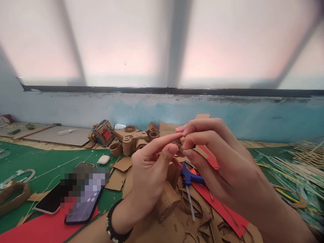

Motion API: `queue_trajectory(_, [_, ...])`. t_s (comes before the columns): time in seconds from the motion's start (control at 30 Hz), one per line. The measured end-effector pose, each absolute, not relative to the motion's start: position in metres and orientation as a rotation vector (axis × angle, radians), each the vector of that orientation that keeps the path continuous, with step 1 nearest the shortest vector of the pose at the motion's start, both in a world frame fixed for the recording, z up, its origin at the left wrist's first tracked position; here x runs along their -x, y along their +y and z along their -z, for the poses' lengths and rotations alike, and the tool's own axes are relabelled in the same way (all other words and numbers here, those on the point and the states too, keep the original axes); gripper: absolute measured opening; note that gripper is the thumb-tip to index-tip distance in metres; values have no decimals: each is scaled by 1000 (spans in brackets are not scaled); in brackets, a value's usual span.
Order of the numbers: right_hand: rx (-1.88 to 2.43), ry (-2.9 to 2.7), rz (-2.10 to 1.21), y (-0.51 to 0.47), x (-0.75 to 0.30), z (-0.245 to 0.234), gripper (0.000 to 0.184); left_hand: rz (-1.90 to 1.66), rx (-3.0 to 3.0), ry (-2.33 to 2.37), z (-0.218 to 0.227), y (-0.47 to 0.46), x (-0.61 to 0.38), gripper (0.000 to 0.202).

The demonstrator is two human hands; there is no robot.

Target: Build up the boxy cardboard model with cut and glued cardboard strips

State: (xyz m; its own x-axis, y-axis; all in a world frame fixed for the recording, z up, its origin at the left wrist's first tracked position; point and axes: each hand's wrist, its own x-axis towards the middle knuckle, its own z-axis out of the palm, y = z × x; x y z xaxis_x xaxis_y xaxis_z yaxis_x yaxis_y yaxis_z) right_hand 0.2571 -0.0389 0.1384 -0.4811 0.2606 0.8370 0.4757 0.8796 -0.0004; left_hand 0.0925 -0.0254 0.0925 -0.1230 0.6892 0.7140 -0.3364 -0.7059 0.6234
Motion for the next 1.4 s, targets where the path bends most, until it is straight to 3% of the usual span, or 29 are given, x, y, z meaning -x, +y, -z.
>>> queue_trajectory(1.07, [623, -1949, 353, -37, -243, -131, 16, -1863, -1479, 530, -84, -24, -93, 29])
queue_trajectory(1.4, [621, -1923, 368, -32, -239, -129, 17, -1871, -1386, 537, -84, -24, -95, 25])
